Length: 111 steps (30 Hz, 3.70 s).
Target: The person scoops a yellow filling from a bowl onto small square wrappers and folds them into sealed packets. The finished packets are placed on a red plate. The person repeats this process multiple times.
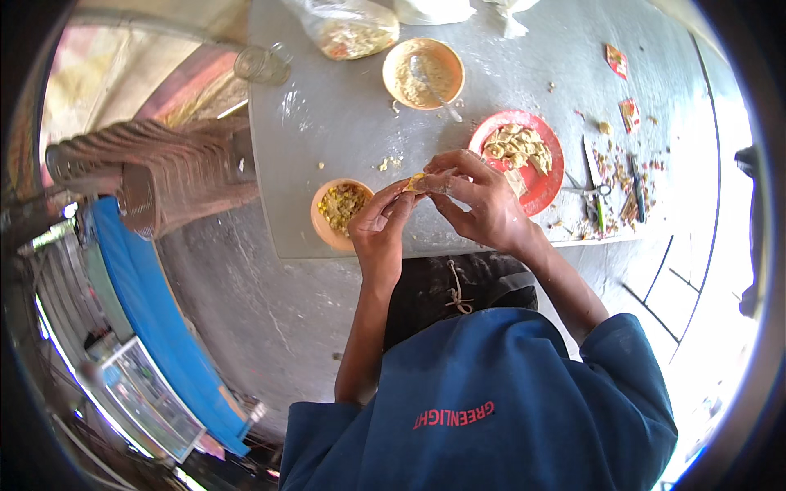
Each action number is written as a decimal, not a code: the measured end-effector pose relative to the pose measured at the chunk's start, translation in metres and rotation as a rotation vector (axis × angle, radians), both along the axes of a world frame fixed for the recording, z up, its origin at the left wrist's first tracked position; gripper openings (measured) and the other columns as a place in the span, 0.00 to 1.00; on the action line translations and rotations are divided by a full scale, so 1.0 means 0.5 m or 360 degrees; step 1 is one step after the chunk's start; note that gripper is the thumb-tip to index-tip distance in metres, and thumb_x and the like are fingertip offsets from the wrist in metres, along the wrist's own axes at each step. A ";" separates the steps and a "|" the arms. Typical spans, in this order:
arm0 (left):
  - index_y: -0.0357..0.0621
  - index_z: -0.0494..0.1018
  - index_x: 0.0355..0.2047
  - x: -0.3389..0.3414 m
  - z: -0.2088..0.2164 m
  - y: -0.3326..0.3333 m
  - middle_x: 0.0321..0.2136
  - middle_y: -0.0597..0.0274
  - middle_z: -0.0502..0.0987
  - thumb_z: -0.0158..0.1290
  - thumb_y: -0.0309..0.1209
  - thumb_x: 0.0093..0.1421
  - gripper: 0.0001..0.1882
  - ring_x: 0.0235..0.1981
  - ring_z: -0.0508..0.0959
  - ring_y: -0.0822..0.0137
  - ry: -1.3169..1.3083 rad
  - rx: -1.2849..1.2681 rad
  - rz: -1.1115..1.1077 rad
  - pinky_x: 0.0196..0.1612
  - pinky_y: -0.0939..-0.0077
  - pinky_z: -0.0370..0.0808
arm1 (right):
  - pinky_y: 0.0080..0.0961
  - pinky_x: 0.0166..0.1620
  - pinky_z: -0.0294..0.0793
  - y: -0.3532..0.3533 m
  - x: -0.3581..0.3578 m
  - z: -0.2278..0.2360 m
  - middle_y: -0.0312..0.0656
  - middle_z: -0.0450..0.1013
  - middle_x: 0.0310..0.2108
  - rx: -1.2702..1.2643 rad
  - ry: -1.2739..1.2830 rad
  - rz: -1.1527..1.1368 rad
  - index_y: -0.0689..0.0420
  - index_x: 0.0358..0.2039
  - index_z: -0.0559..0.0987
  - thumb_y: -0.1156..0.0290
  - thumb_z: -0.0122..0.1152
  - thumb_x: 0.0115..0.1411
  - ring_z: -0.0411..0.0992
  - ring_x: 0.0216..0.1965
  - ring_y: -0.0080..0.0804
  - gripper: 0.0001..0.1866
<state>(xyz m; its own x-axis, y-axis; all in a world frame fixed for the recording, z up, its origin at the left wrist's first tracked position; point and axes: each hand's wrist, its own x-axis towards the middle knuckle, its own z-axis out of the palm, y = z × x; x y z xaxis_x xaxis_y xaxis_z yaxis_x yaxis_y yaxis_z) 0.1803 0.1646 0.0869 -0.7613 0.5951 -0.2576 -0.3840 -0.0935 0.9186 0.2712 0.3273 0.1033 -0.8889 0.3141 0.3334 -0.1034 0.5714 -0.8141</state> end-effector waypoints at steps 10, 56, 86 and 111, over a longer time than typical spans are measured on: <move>0.30 0.78 0.49 -0.045 0.005 -0.077 0.48 0.51 0.80 0.56 0.17 0.65 0.12 0.48 0.82 0.63 0.0199 -0.0044 0.0071 0.54 0.72 0.79 | 0.36 0.47 0.79 -0.059 -0.074 0.039 0.46 0.75 0.45 -0.0016 -0.0131 0.0159 0.57 0.44 0.81 0.82 0.69 0.53 0.77 0.45 0.43 0.17; 0.35 0.81 0.44 -0.407 -0.084 -0.267 0.42 0.53 0.83 0.61 0.17 0.56 0.14 0.40 0.85 0.58 0.1082 -0.0276 -0.1213 0.42 0.70 0.82 | 0.42 0.43 0.79 -0.326 -0.245 -0.077 0.54 0.79 0.37 -0.0338 -0.0583 -0.0352 0.63 0.37 0.80 0.76 0.66 0.54 0.79 0.40 0.54 0.10; 0.31 0.80 0.45 -0.363 -0.096 -0.242 0.47 0.54 0.80 0.56 0.14 0.62 0.11 0.49 0.81 0.66 0.0587 -0.0330 -0.1103 0.51 0.76 0.79 | 0.39 0.47 0.79 -0.309 -0.216 -0.076 0.48 0.78 0.39 -0.0455 -0.0535 -0.0529 0.61 0.44 0.76 0.76 0.69 0.55 0.79 0.43 0.47 0.16; 0.30 0.76 0.48 -0.289 -0.092 -0.273 0.46 0.55 0.80 0.57 0.18 0.65 0.12 0.47 0.80 0.68 0.0159 -0.0110 -0.0758 0.54 0.74 0.76 | 0.29 0.52 0.80 -0.328 -0.115 -0.060 0.43 0.78 0.43 -0.1080 -0.0288 -0.0563 0.63 0.50 0.75 0.78 0.70 0.59 0.79 0.47 0.30 0.20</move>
